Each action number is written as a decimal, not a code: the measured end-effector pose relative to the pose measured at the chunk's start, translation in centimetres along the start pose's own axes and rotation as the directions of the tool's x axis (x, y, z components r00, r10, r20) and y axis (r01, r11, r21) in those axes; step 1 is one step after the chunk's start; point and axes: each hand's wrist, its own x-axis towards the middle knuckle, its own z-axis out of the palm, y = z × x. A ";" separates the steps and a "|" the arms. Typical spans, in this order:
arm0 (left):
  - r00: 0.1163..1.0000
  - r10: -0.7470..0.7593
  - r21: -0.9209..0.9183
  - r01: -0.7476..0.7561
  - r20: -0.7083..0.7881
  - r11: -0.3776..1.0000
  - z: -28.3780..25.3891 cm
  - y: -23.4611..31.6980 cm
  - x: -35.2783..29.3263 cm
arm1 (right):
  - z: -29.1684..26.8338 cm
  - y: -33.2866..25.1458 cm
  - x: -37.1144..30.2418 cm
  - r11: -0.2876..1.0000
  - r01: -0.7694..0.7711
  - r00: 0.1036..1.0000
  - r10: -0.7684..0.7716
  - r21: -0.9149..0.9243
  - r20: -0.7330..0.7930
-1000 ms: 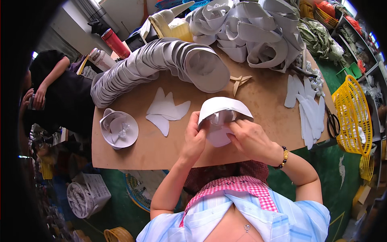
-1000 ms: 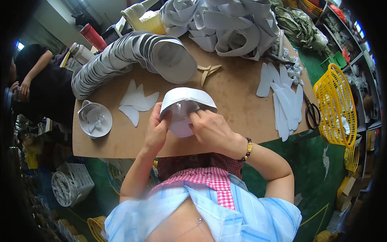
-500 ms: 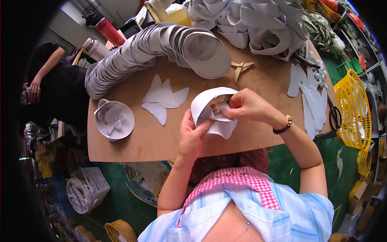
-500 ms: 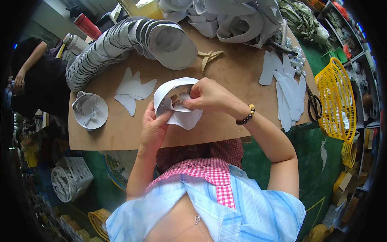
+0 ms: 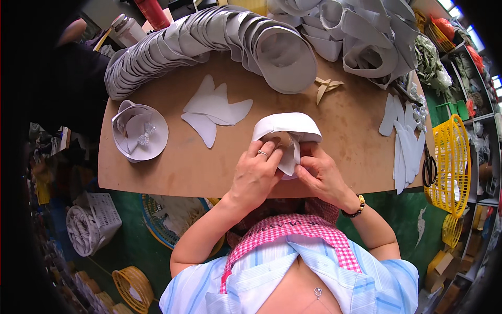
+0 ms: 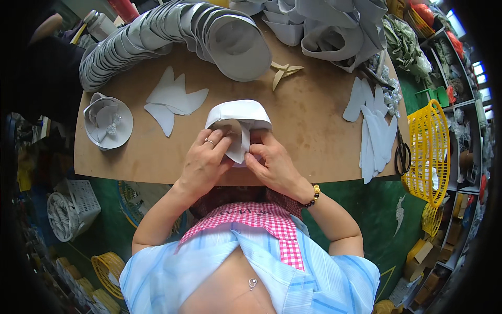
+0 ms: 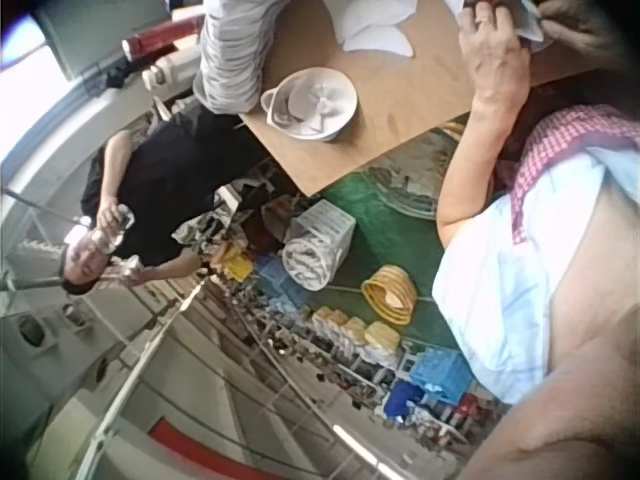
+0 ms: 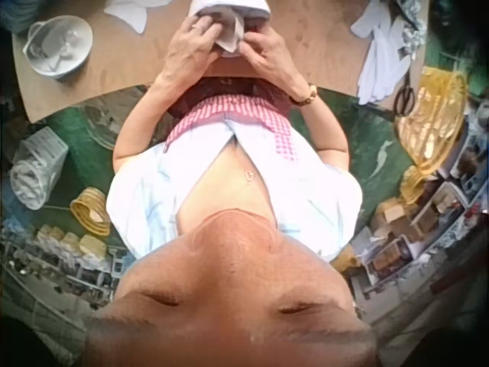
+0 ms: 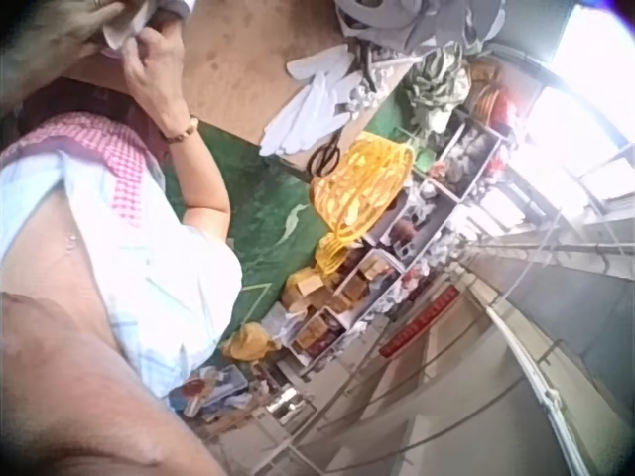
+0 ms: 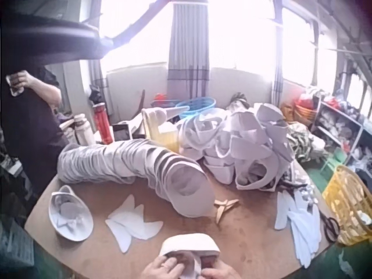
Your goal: The person assembles shoe uppers by taking shaped padding pieces, inserting them inside the fabric uppers, and pressing and smoothing the material into place by hand.
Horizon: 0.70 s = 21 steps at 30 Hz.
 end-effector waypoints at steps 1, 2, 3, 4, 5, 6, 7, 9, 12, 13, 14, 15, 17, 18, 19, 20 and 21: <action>1.000 -0.005 -0.004 0.005 -0.002 1.000 0.3 0.0 0.1 | -0.1 0.1 0.2 0.995 0.101 0.995 -0.101 -0.025 -0.018; 0.999 -0.005 0.038 0.006 -0.035 0.999 0.5 -0.3 0.2 | -0.6 -0.5 0.8 0.994 0.103 0.995 -0.103 -0.022 -0.009; 0.998 -0.003 0.080 0.009 -0.068 0.997 0.6 -0.3 0.3 | -1.7 -1.6 1.8 0.985 -0.157 0.983 0.163 -0.069 0.087; 0.996 0.014 0.049 -0.010 -0.083 0.999 0.7 -0.1 0.6 | -2.7 -2.2 2.8 0.903 -0.404 0.891 0.425 -0.145 0.159; 0.997 0.015 0.044 -0.011 -0.081 0.999 0.6 0.0 0.8 | -3.0 -2.3 3.6 0.901 -0.409 0.890 0.429 -0.147 0.157; 0.998 0.020 0.081 -0.014 -0.066 0.997 0.6 0.2 1.0 | -3.1 -2.3 4.6 0.882 -0.371 0.889 0.428 -0.292 0.163; 0.998 0.026 0.117 -0.020 -0.049 0.993 0.6 0.3 1.0 | -3.0 -2.5 5.5 0.842 -0.326 0.887 0.430 -0.430 0.169; 0.997 0.050 0.212 -0.036 -0.062 0.977 1.1 0.7 0.9 | -2.7 -2.5 6.4 0.749 -0.297 0.858 0.482 -0.593 0.180; 0.989 0.055 0.244 -0.021 -0.135 0.969 1.1 0.7 0.5 | -3.3 -1.2 5.8 0.889 -0.225 0.911 0.337 -0.399 0.239; 0.981 0.025 0.181 0.011 -0.193 0.983 0.9 0.6 0.3 | -3.5 -0.8 5.2 0.890 -0.219 0.911 0.333 -0.401 0.243; 0.980 0.005 0.165 0.029 -0.198 0.986 0.7 0.5 -0.1 | -3.4 -0.1 4.4 0.899 -0.287 0.899 0.372 -0.330 0.233; 0.979 0.002 0.164 0.031 -0.202 0.986 0.6 0.3 -0.3 | -3.3 0.2 3.9 0.900 -0.352 0.883 0.410 -0.258 0.226; 0.972 0.130 0.256 -0.078 -0.196 0.964 1.0 0.2 -0.5 | -2.9 0.7 3.3 0.888 -0.375 0.881 0.430 -0.267 0.195; 0.966 0.170 0.319 -0.101 -0.195 0.942 1.4 0.2 -0.5 | -2.5 1.0 2.9 0.907 -0.359 0.911 0.392 -0.221 0.129; 0.966 0.171 0.319 -0.103 -0.192 0.942 1.4 0.1 -0.7 | -2.0 1.1 2.7 0.925 -0.336 0.935 0.350 -0.179 0.057; 0.962 0.204 0.359 -0.129 -0.180 0.925 1.4 -0.1 -0.7 | -1.8 1.2 2.5 0.925 -0.338 0.934 0.352 -0.176 0.055; 0.957 0.237 0.397 -0.155 -0.166 0.904 1.4 -0.2 -0.7 | -1.7 1.3 2.4 0.926 -0.328 0.940 0.339 -0.188 0.028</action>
